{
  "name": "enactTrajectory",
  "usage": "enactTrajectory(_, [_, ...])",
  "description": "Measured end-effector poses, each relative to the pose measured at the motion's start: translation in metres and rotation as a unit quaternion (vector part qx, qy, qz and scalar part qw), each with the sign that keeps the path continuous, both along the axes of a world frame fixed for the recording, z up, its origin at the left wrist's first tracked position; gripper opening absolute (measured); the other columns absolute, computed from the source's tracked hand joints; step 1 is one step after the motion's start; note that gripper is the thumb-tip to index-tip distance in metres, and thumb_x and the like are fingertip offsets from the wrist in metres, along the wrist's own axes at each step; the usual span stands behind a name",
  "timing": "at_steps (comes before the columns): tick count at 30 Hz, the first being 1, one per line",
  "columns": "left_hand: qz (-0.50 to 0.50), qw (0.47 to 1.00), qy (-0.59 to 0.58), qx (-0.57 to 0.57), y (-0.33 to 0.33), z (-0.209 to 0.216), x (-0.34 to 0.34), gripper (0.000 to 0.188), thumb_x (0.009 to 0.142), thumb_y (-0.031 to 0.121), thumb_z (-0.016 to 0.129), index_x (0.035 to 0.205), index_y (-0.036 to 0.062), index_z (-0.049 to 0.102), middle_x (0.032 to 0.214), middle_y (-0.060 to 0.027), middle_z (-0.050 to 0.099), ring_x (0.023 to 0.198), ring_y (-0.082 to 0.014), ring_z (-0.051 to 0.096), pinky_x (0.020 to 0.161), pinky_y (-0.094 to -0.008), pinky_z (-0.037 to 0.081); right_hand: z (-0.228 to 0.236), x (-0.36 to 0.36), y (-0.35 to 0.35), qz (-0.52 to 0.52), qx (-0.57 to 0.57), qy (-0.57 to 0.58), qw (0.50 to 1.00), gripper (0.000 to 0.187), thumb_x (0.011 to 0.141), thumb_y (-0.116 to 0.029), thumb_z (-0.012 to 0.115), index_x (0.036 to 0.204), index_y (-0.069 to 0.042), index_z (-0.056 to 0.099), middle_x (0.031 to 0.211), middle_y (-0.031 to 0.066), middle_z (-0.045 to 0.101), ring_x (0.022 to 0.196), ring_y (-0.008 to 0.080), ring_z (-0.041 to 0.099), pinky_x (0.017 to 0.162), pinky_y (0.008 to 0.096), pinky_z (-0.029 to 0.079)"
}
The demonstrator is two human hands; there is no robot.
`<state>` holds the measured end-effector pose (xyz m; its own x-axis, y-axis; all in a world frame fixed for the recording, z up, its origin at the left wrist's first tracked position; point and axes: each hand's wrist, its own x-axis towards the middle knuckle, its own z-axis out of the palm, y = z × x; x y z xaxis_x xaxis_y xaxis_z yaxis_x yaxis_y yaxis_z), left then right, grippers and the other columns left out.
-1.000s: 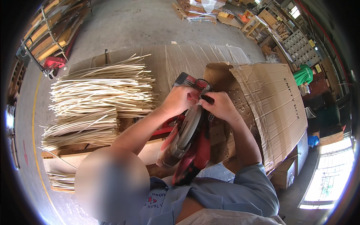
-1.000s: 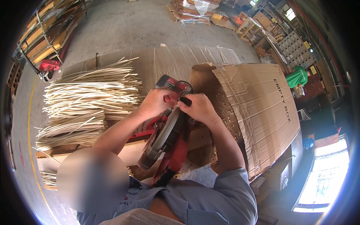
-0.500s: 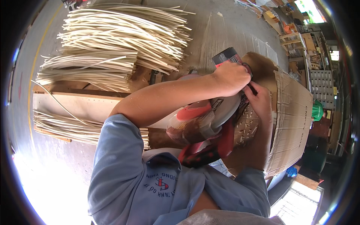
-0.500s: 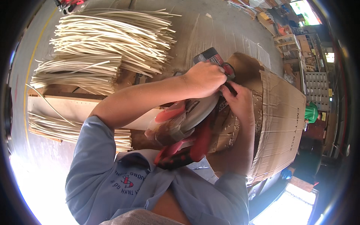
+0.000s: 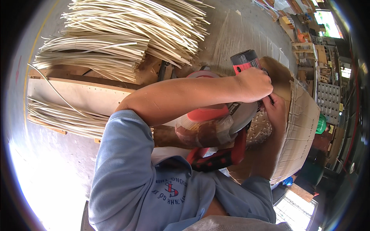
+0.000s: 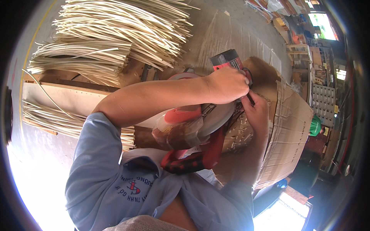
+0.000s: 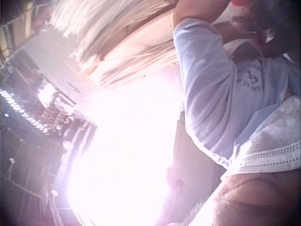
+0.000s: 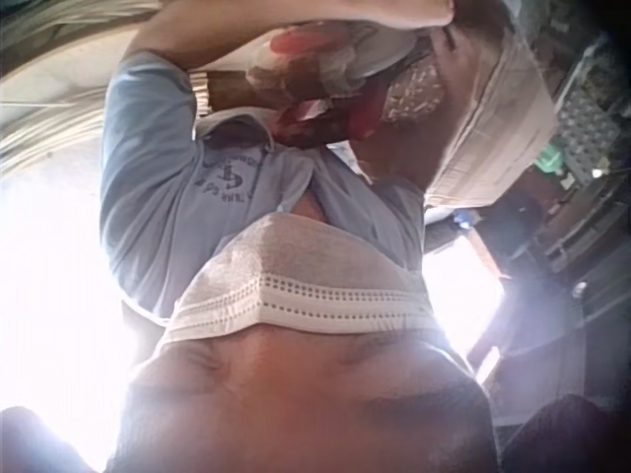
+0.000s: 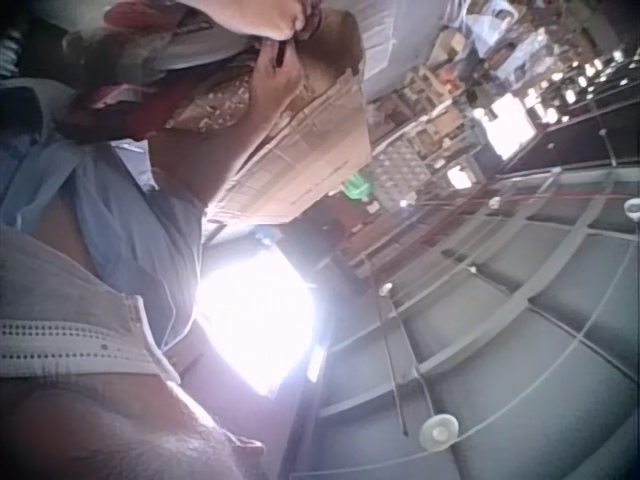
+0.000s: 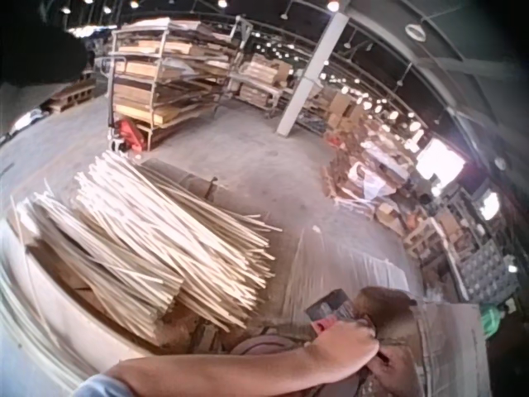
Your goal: The person uses a red circular saw to cut thin wooden sticks on a workbench. They adjust the saw, position bundles of sticks, and make cuts, then gather the cut pieces and place them back on the pile.
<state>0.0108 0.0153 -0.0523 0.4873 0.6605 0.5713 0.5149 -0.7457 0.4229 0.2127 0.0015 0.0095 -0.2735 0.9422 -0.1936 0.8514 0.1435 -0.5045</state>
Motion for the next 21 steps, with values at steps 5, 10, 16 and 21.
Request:
enactTrajectory(5, [0.075, 0.995, -0.061, 0.027, -0.026, 0.019, -0.014, 0.018, 0.077, 0.015, 0.071, 0.089, 0.0019, 0.074, 0.094, -0.0097, 0.07, 0.094, -0.0273, 0.072, 0.077, -0.0375, 0.06, 0.007, -0.003, -0.003, 0.006, -0.007, -0.033, 0.999, 0.021, 0.101, -0.017, 0.066, 0.099, 0.003, 0.073, 0.076, 0.0064, 0.071, 0.069, 0.0117, 0.065, 0.065, 0.0293, 0.051])
enactTrajectory(10, [-0.144, 0.965, -0.183, 0.119, -0.129, 0.087, -0.023, 0.022, 0.07, 0.02, 0.07, 0.081, 0.0007, 0.069, 0.086, -0.0063, 0.057, 0.085, -0.023, 0.056, 0.072, -0.0343, 0.052, 0.003, -0.001, -0.009, 0.052, 0.083, -0.055, 0.994, 0.036, 0.1, -0.025, 0.07, 0.118, 0.006, 0.073, 0.082, 0.0141, 0.074, 0.075, 0.0148, 0.069, 0.07, 0.0338, 0.054])
enactTrajectory(16, [-0.314, 0.949, 0.021, 0.03, -0.188, 0.04, -0.003, 0.012, 0.077, 0.02, 0.067, 0.077, 0.0082, 0.07, 0.082, -0.0013, 0.063, 0.094, -0.019, 0.06, 0.091, -0.0331, 0.047, 0.005, -0.006, 0.002, 0.034, 0.021, -0.001, 0.999, 0.04, 0.098, -0.033, 0.071, 0.116, 0.003, 0.073, 0.077, 0.0225, 0.068, 0.06, 0.0191, 0.062, 0.064, 0.0362, 0.051])
enactTrajectory(21, [-0.284, 0.95, 0.102, 0.08, -0.197, 0.035, -0.003, 0.013, 0.078, 0.023, 0.066, 0.078, 0.0099, 0.071, 0.081, 0.0007, 0.066, 0.095, -0.0181, 0.059, 0.092, -0.0337, 0.045, -0.002, 0.001, -0.006, -0.021, -0.016, 0.087, 0.996, 0.053, 0.097, -0.043, 0.074, 0.122, 0.004, 0.072, 0.078, 0.0162, 0.073, 0.063, 0.0174, 0.065, 0.066, 0.0342, 0.055])
